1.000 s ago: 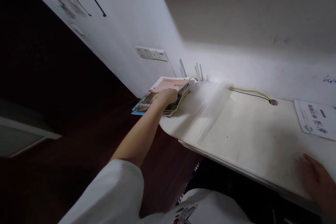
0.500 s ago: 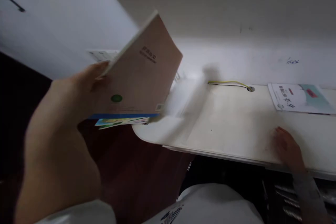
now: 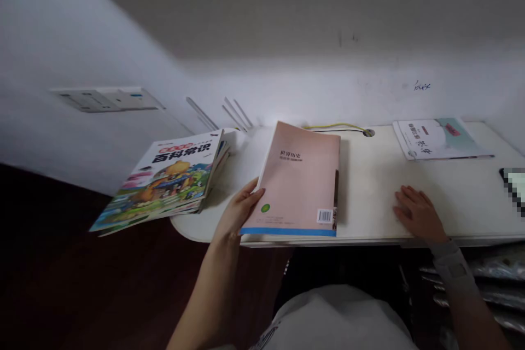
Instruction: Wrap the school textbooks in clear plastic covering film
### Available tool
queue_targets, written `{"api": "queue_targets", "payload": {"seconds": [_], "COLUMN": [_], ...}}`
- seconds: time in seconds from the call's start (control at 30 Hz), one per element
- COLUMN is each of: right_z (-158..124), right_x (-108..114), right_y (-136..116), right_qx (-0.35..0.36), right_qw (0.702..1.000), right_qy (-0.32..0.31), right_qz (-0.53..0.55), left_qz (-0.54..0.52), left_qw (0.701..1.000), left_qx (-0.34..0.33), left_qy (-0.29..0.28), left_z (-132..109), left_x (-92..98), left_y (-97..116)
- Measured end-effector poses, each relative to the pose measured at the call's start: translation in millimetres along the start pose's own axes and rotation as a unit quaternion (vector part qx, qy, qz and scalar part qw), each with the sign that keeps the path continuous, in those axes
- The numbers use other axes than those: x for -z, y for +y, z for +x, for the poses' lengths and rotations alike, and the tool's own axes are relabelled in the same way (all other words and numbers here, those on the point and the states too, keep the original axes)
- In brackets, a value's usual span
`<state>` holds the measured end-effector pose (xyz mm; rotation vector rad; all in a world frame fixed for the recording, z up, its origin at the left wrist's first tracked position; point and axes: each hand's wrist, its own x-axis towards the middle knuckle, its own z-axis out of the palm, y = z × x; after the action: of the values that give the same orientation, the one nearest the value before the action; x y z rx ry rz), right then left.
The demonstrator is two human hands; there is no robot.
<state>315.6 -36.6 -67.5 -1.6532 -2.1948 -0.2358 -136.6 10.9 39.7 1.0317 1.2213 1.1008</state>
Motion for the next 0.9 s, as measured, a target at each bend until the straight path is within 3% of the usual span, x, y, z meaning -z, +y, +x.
{"api": "queue_targets", "payload": {"seconds": [0.2, 0.33, 0.47, 0.6, 0.73, 0.83, 0.9], "right_z": [1, 1, 1, 0, 0, -1, -1], "right_x": [2, 2, 3, 3, 2, 1, 0], "right_y": [-1, -2, -2, -1, -1, 0, 1], "right_qx": [0.001, -0.007, -0.007, 0.001, 0.005, 0.01, 0.013], "right_qw": [1.0, 1.0, 1.0, 1.0, 1.0, 1.0, 0.999], "right_qy": [-0.008, -0.005, -0.01, -0.005, 0.011, 0.029, 0.034], "right_qz": [-0.002, 0.008, 0.004, -0.01, -0.006, -0.007, -0.009], "left_qz": [0.019, 0.157, 0.411, 0.562, 0.62, 0.607, 0.614], "left_qw": [1.0, 0.986, 0.899, 0.809, 0.726, 0.702, 0.696], "left_qx": [0.008, -0.039, -0.08, -0.063, -0.201, -0.307, -0.323], "left_qy": [0.01, 0.031, 0.125, 0.16, 0.221, 0.211, 0.186], "left_z": [13, 20, 22, 12, -6, -23, -33], "left_x": [13.1, 16.8, 13.6, 5.7, -2.8, -15.2, -26.7], "left_y": [-33, -38, -39, -36, -43, -63, -79]}}
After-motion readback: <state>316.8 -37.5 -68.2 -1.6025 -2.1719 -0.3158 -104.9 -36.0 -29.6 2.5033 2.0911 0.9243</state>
